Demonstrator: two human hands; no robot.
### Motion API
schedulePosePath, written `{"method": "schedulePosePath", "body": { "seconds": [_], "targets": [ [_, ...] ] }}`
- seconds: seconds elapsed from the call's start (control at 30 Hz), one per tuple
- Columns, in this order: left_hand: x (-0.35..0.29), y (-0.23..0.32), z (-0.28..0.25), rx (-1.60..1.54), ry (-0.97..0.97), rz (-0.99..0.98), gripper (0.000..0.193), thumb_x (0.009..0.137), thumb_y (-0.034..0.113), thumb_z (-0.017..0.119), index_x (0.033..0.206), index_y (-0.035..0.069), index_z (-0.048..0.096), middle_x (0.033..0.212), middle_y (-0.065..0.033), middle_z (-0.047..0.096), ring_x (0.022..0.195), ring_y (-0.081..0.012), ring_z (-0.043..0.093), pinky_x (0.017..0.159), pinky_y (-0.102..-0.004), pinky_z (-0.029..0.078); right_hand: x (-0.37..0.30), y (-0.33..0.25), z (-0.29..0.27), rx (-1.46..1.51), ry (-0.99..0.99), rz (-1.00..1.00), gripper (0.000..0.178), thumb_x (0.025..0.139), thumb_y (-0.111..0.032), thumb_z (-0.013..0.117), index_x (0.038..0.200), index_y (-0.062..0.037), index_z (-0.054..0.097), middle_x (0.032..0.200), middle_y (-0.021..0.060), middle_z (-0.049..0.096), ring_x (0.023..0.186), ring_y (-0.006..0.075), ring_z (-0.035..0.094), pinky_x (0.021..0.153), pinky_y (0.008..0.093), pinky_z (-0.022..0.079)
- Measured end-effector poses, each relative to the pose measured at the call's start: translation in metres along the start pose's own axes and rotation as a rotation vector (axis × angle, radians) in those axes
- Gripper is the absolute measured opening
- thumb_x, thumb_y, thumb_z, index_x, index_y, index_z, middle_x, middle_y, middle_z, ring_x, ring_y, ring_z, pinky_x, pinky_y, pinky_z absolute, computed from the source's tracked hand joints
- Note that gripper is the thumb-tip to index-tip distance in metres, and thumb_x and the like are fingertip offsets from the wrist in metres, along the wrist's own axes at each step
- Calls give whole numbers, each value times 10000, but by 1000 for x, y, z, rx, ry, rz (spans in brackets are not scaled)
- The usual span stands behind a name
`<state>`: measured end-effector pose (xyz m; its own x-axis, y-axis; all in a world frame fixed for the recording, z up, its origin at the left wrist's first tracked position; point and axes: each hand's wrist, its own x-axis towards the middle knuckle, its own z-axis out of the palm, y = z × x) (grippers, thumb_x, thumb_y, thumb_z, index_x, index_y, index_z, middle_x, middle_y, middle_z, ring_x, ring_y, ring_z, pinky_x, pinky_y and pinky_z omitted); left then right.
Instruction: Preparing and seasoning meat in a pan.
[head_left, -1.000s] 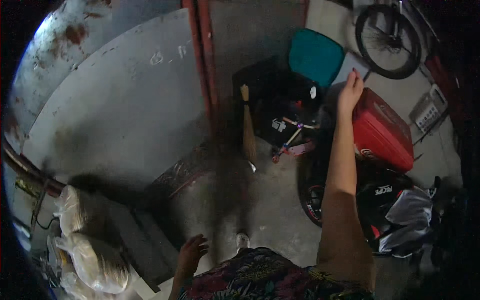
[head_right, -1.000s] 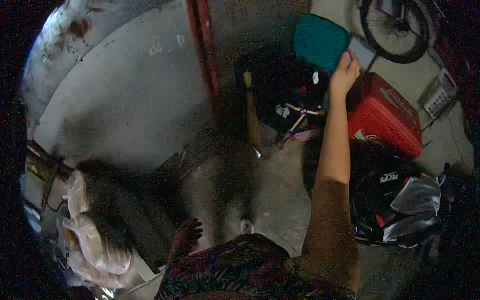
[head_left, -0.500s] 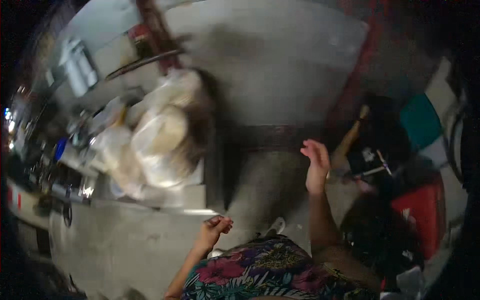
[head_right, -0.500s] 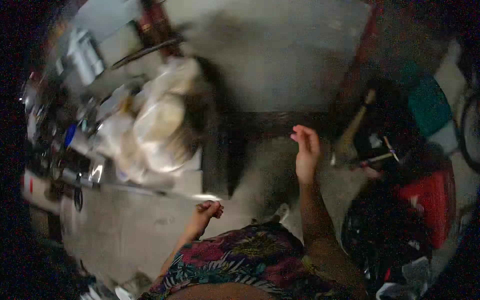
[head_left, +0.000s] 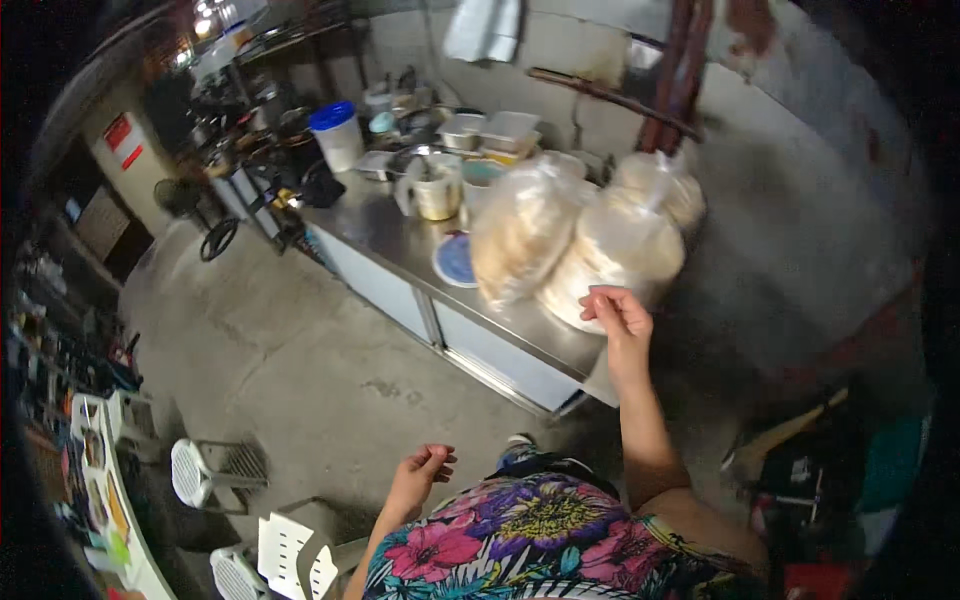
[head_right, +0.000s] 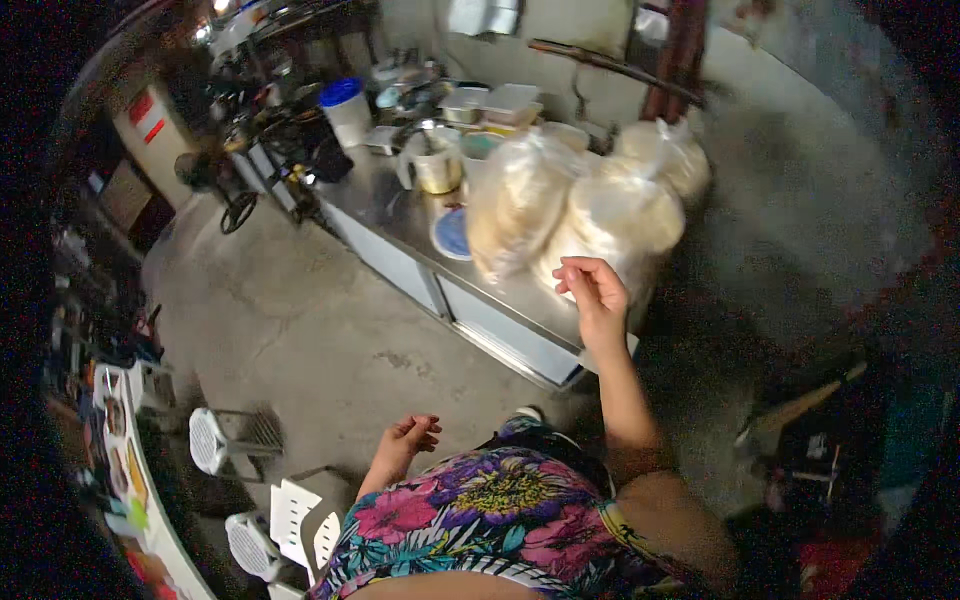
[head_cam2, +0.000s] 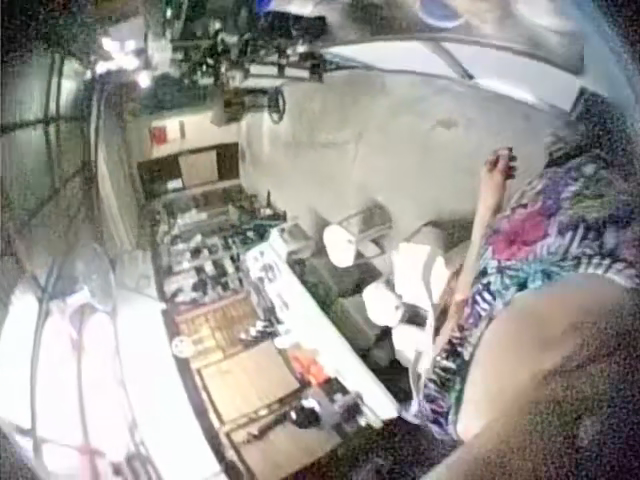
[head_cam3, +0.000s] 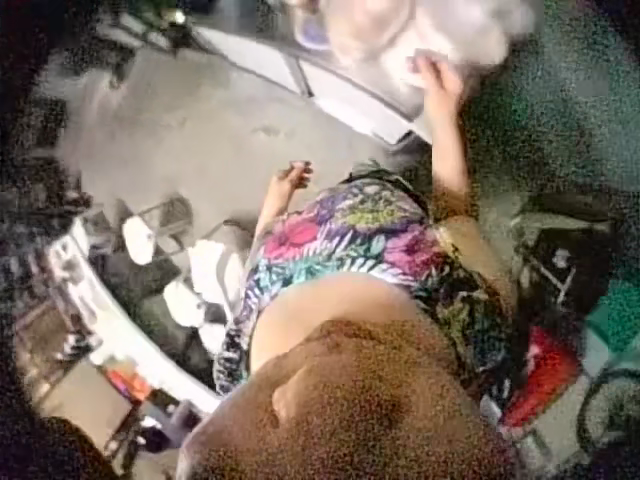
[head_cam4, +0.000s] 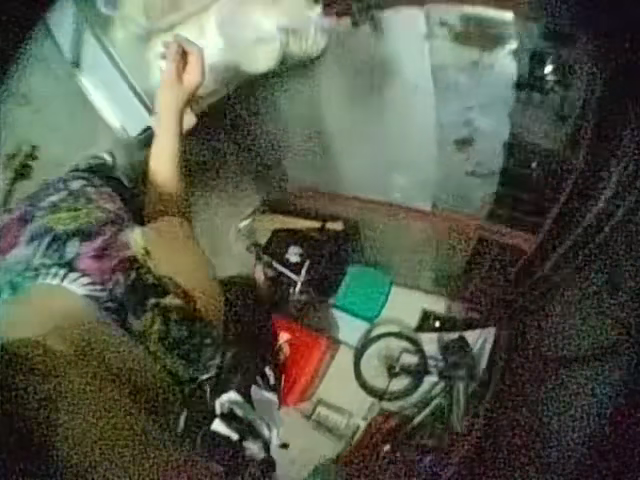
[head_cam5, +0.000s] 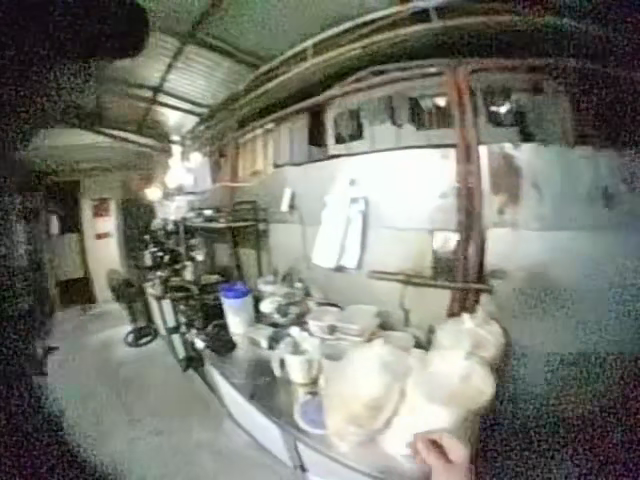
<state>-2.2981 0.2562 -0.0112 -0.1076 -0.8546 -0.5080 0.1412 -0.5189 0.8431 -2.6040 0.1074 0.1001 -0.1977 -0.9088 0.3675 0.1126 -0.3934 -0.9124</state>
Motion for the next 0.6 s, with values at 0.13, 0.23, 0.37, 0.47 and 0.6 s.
{"method": "schedulePosePath", "body": {
  "seconds": [0.13, 0.23, 0.37, 0.47, 0.6],
  "targets": [
    [8, 5, -51, -170, 163, 22, 321, 938, 292, 550, 1078, 7, 601, 921, -49, 633, 754, -124, 580, 703, -269, 482, 51, 29, 92, 47, -136, 55, 153, 916, -92, 561, 1033, 0, 596, 880, 93, 647, 740, 119, 580, 709, 250, 481],
    [25, 11, -98, -205, 280, 39, 302, 936, 276, 553, 1066, 7, 604, 913, -50, 632, 750, -125, 582, 701, -273, 482, 93, 58, 172, 196, -248, 128, 178, 911, -82, 557, 1074, -13, 579, 906, 91, 642, 740, 125, 582, 706, 252, 481],
    [62, 43, -151, -211, 416, 58, 288, 938, 255, 553, 1055, -3, 599, 893, -54, 639, 735, -136, 591, 686, -277, 483, 160, 103, 267, 375, -345, 231, 234, 901, -80, 557, 1129, -29, 550, 969, 97, 630, 765, 146, 596, 714, 270, 487],
    [102, 63, -202, -250, 500, 40, 281, 937, 247, 554, 1053, -5, 598, 890, -50, 643, 726, -138, 596, 678, -277, 483, 222, 134, 332, 554, -352, 281, 317, 888, -93, 573, 1190, -27, 502, 1068, 105, 589, 848, 179, 592, 729, 298, 481],
    [143, 121, -251, -290, 618, 56, 261, 937, 231, 552, 1058, 4, 595, 883, -41, 644, 715, -132, 594, 666, -276, 484, 325, 178, 405, 732, -273, 375, 365, 861, -88, 599, 1195, -12, 476, 1035, 104, 584, 884, 217, 582, 740, 322, 482]
  ]
}}
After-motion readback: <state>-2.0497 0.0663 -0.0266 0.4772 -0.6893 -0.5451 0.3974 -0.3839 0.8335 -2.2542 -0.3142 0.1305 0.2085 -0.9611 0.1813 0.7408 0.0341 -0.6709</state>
